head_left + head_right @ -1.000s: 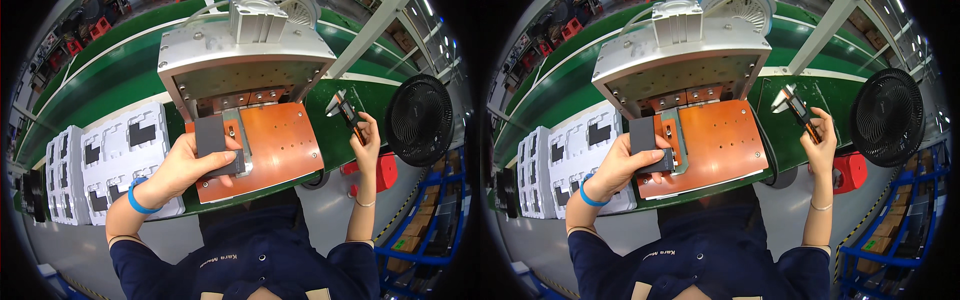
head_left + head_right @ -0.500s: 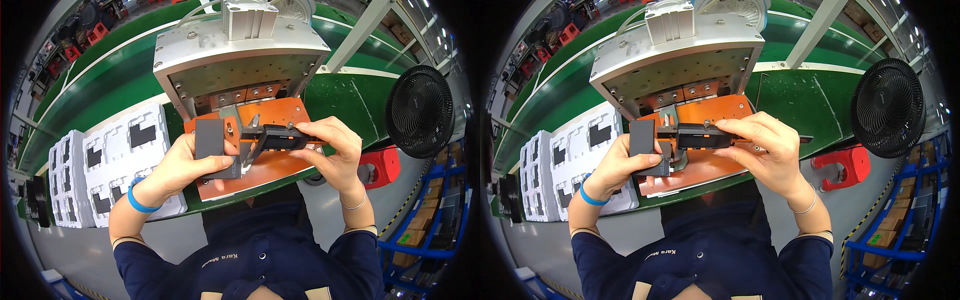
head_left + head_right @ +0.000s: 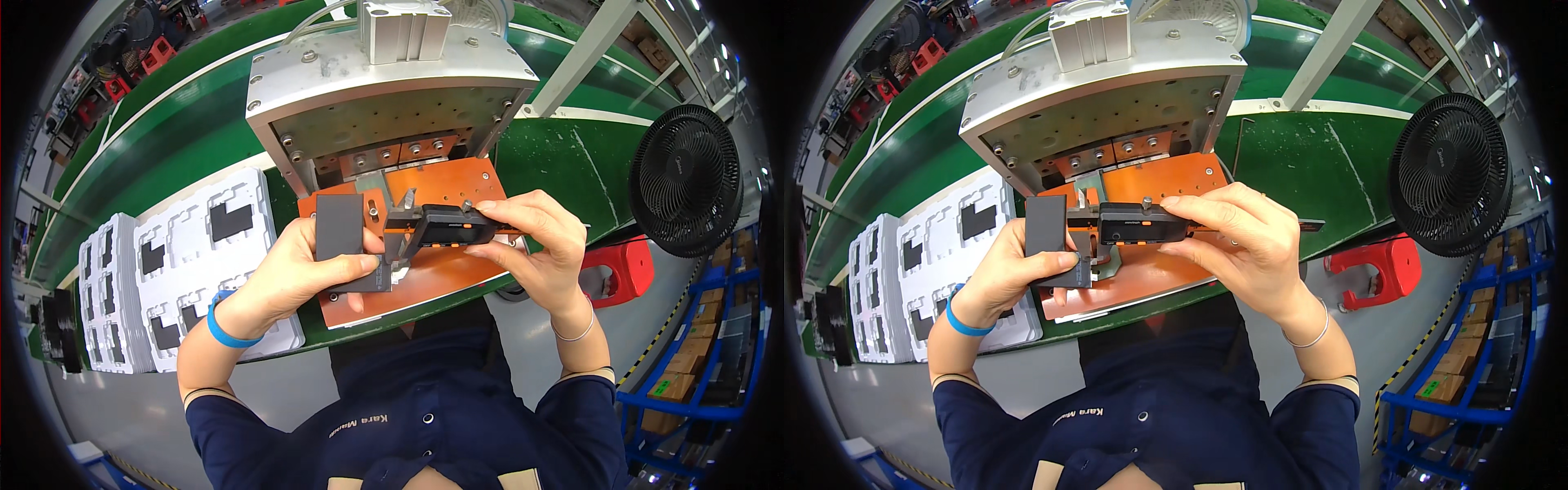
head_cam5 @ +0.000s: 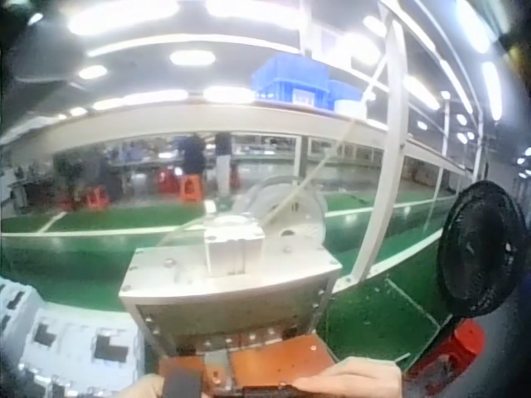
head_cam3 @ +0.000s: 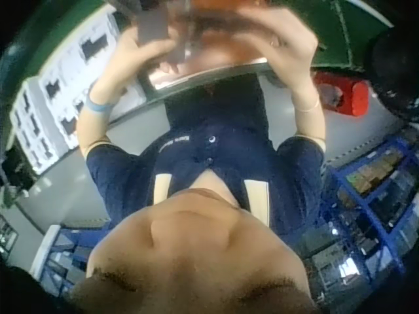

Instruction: The person repeatedly picks up small black rectangular components from a white tray, places them into a press machine, and operates the press. After each press, the person removes the component and places it back into the tray. This cycle is repeated multiple times throughout the video.

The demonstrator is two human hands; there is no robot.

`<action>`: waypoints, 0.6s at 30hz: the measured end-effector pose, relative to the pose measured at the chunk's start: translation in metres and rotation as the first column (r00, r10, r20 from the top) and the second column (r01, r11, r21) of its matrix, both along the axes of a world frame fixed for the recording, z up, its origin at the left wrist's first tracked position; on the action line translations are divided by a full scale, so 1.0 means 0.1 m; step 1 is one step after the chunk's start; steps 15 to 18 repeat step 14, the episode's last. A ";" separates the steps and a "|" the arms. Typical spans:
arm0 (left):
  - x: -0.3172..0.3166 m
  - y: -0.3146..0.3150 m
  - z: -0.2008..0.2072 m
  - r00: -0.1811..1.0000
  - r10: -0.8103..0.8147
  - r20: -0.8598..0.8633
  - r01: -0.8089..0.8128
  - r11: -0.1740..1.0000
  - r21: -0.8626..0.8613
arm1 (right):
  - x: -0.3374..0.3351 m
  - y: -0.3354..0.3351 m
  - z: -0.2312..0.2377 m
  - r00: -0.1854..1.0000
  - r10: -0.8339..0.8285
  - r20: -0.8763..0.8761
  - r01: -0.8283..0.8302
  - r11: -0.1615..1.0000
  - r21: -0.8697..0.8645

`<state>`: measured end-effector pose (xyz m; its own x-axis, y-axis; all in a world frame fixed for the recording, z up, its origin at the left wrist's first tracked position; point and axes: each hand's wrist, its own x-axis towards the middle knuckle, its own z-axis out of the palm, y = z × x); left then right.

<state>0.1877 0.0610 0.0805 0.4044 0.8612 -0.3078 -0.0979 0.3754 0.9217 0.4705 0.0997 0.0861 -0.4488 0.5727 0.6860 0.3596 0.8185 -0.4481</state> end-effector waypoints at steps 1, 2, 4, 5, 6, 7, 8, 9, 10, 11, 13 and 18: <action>-0.01 0.00 -0.01 1.000 0.000 -0.003 0.000 1.000 0.006 | 0.00 0.01 -0.01 1.000 0.003 -0.001 -0.003 1.000 0.022; -0.01 0.00 -0.02 1.000 -0.001 -0.007 0.001 1.000 0.013 | 0.00 0.01 -0.02 1.000 0.003 -0.002 -0.003 1.000 0.023; -0.01 0.00 -0.03 1.000 0.001 0.000 -0.001 1.000 0.020 | -0.01 0.01 -0.03 1.000 0.001 -0.002 -0.001 1.000 0.026; -0.01 0.00 -0.03 1.000 0.002 0.004 -0.002 1.000 0.023 | 0.00 0.01 -0.02 1.000 0.001 0.003 -0.001 1.000 0.028; -0.01 0.00 -0.03 1.000 0.004 0.001 -0.004 1.000 0.023 | 0.00 0.01 -0.02 1.000 0.001 0.007 -0.001 1.000 0.029; 0.00 0.00 -0.02 1.000 0.005 -0.002 -0.005 1.000 0.023 | 0.00 0.01 -0.02 1.000 0.001 0.012 -0.001 1.000 0.031; 0.00 0.00 -0.02 1.000 0.006 -0.006 -0.006 1.000 0.023 | 0.00 0.01 -0.02 1.000 0.003 0.012 -0.004 1.000 0.030; 0.00 -0.01 -0.01 1.000 0.007 -0.008 -0.007 1.000 0.019 | 0.00 0.01 -0.02 1.000 0.005 0.012 -0.006 1.000 0.030; 0.00 -0.01 -0.01 1.000 0.008 -0.010 -0.008 1.000 0.016 | 0.00 0.01 -0.02 1.000 0.007 0.012 -0.008 1.000 0.030; 0.00 -0.01 0.00 1.000 0.009 -0.012 -0.009 1.000 0.014 | 0.00 0.01 -0.03 1.000 0.011 0.008 -0.011 0.999 0.030; 0.00 -0.01 0.00 1.000 0.005 -0.013 -0.004 1.000 0.021 | 0.00 0.01 -0.03 1.000 0.018 0.000 -0.018 0.999 0.030; 0.00 0.00 -0.01 1.000 0.003 -0.013 -0.002 1.000 0.024 | 0.01 0.00 -0.04 1.000 0.013 -0.002 -0.013 1.000 0.005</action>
